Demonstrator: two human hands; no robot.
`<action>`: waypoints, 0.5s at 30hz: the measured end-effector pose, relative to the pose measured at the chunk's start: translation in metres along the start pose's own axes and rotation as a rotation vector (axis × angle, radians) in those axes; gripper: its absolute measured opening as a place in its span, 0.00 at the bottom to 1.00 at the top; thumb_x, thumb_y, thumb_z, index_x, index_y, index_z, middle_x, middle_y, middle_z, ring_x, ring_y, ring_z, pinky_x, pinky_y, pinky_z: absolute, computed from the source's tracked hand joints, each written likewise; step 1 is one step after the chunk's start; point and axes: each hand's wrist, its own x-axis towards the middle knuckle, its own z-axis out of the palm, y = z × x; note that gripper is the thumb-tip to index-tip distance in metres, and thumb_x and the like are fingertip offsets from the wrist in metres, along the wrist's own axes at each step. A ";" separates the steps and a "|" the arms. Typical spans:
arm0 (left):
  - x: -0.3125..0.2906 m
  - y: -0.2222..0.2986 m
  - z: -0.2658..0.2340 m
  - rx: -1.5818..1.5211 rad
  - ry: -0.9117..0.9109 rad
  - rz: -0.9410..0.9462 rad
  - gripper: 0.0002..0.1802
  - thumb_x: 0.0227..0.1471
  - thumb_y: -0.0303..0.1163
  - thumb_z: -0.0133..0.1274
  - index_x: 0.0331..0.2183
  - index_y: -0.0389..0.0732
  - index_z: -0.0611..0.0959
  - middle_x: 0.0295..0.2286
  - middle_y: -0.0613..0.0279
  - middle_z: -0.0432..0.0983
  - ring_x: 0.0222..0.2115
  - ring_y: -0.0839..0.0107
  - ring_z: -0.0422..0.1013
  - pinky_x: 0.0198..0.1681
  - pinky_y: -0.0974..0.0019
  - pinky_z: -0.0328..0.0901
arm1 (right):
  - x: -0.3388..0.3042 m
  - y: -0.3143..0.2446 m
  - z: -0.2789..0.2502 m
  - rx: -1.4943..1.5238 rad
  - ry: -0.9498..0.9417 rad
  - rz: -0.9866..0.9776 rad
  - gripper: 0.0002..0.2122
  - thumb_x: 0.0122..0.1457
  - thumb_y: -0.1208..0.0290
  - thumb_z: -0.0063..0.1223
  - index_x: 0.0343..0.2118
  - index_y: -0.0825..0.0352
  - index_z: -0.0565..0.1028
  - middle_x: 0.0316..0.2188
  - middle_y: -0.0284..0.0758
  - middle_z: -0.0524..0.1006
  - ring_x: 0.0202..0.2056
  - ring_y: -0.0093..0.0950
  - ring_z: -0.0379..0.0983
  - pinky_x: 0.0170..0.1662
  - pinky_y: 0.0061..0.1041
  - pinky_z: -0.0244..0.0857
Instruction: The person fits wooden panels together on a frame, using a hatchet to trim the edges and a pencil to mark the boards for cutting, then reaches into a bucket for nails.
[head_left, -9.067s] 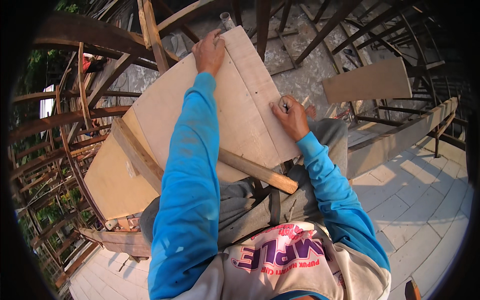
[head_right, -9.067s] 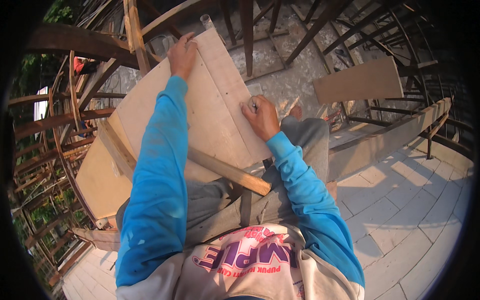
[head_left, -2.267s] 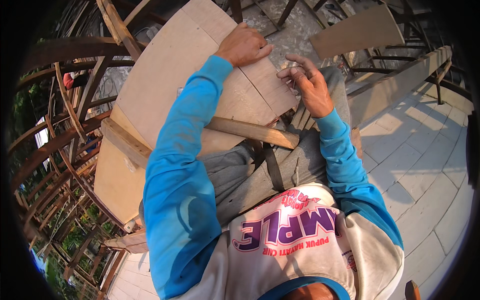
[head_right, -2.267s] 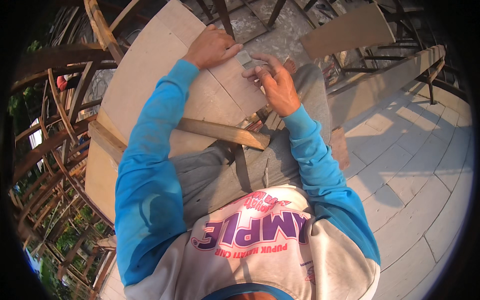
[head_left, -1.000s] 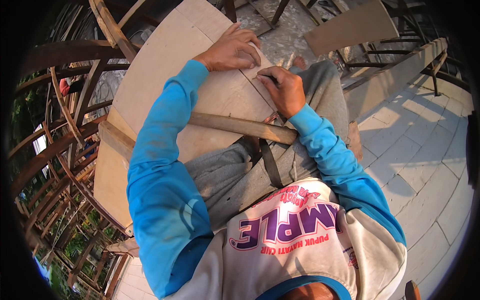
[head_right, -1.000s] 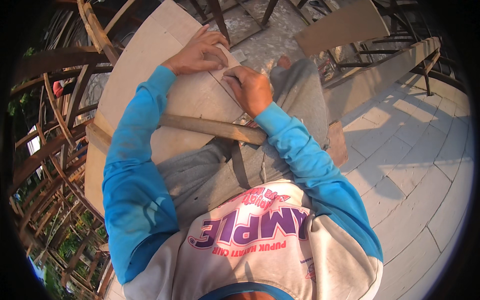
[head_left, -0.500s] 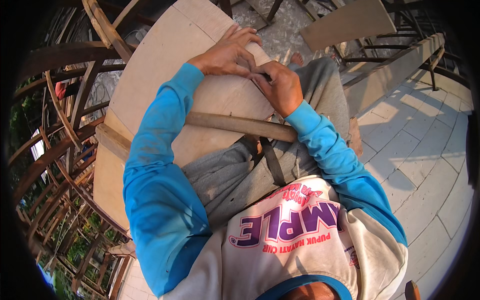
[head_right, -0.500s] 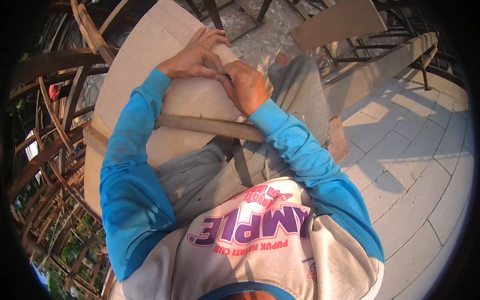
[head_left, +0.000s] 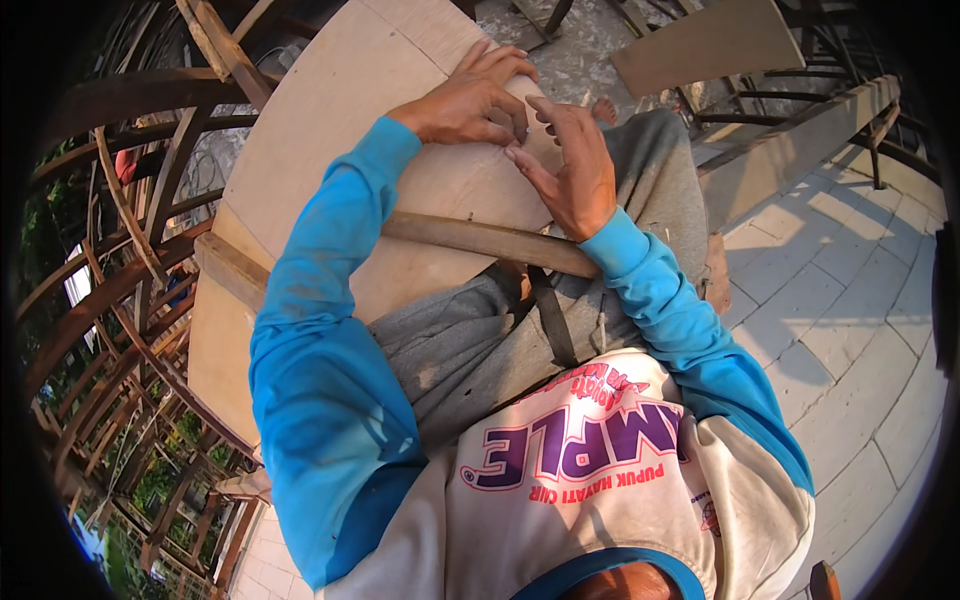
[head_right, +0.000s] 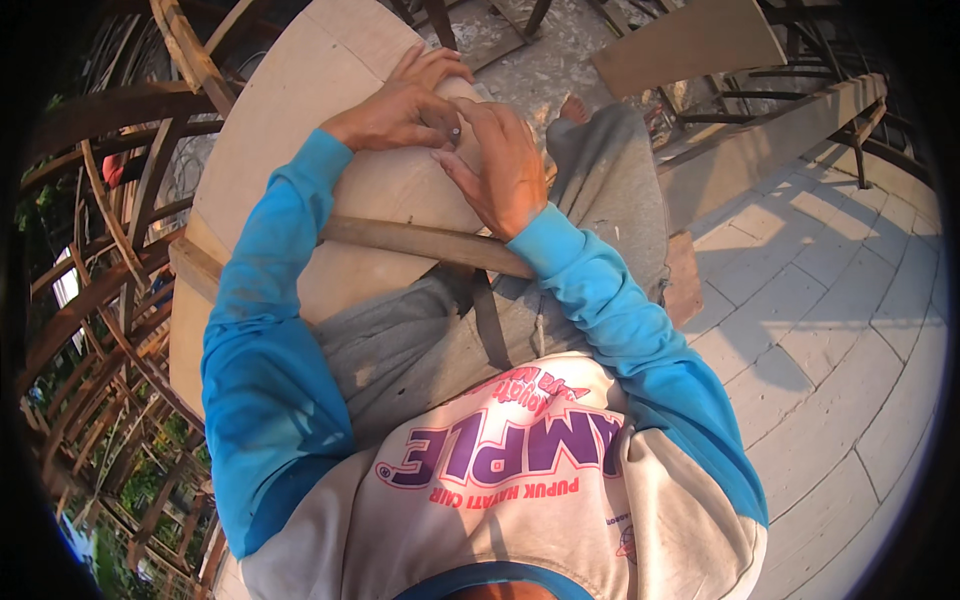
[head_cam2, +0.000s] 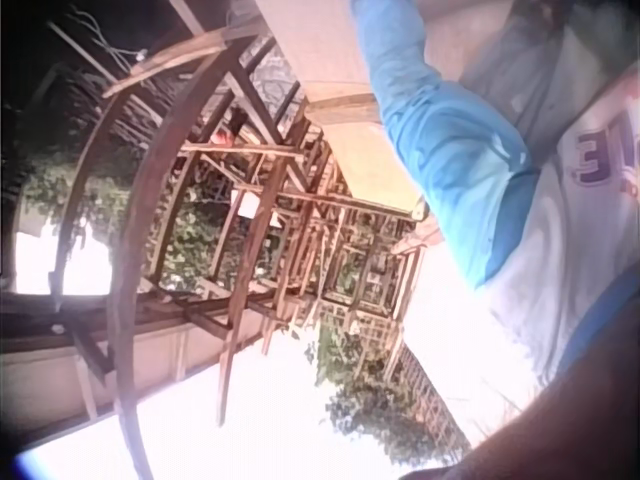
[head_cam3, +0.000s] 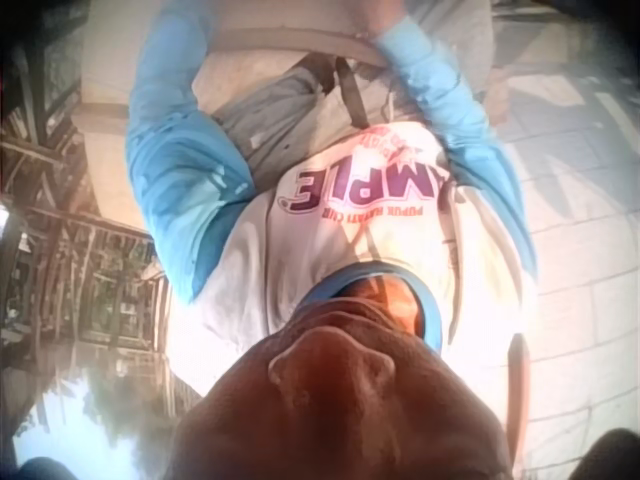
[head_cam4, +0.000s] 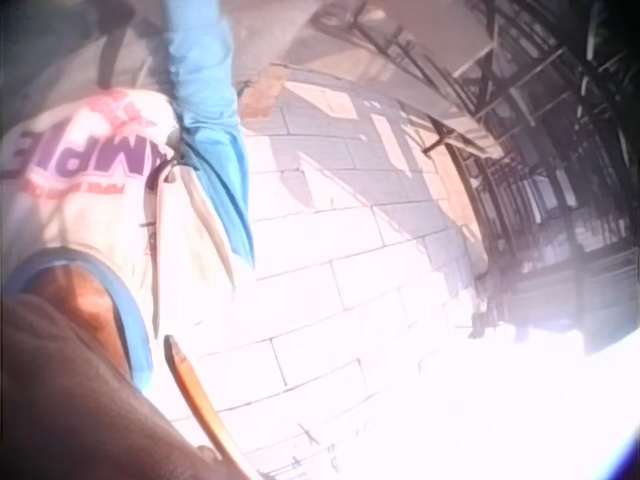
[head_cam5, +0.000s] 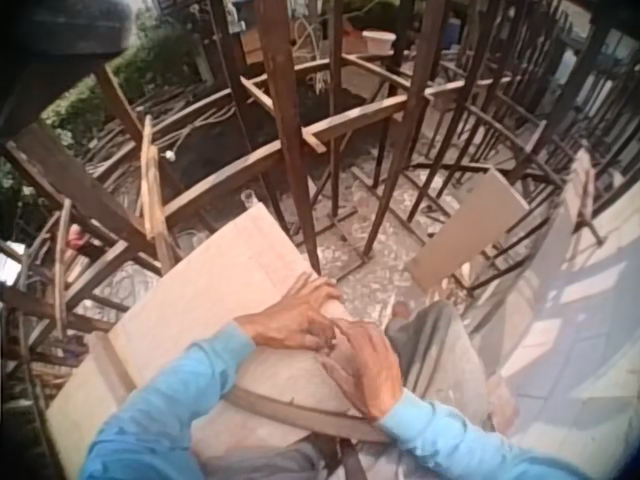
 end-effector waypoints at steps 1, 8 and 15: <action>0.000 0.001 0.000 -0.001 0.000 0.009 0.09 0.37 0.40 0.63 0.24 0.49 0.85 0.52 0.60 0.63 0.62 0.54 0.46 0.65 0.43 0.27 | -0.006 -0.008 -0.002 -0.012 0.064 -0.064 0.19 0.47 0.74 0.64 0.43 0.68 0.73 0.36 0.40 0.73 0.37 0.37 0.72 0.40 0.31 0.67; 0.000 0.004 -0.004 0.018 -0.046 -0.042 0.09 0.37 0.41 0.63 0.24 0.50 0.85 0.52 0.59 0.63 0.62 0.55 0.46 0.65 0.44 0.27 | -0.060 -0.043 0.041 -0.166 -0.435 -0.262 0.22 0.45 0.70 0.63 0.44 0.67 0.70 0.35 0.41 0.69 0.36 0.38 0.69 0.39 0.33 0.65; 0.000 0.002 -0.005 0.007 -0.034 -0.043 0.10 0.35 0.43 0.63 0.23 0.50 0.85 0.51 0.59 0.63 0.61 0.55 0.47 0.65 0.45 0.27 | -0.040 -0.035 0.062 -0.262 -0.553 -0.240 0.18 0.42 0.73 0.60 0.39 0.68 0.70 0.34 0.42 0.68 0.37 0.39 0.69 0.38 0.34 0.66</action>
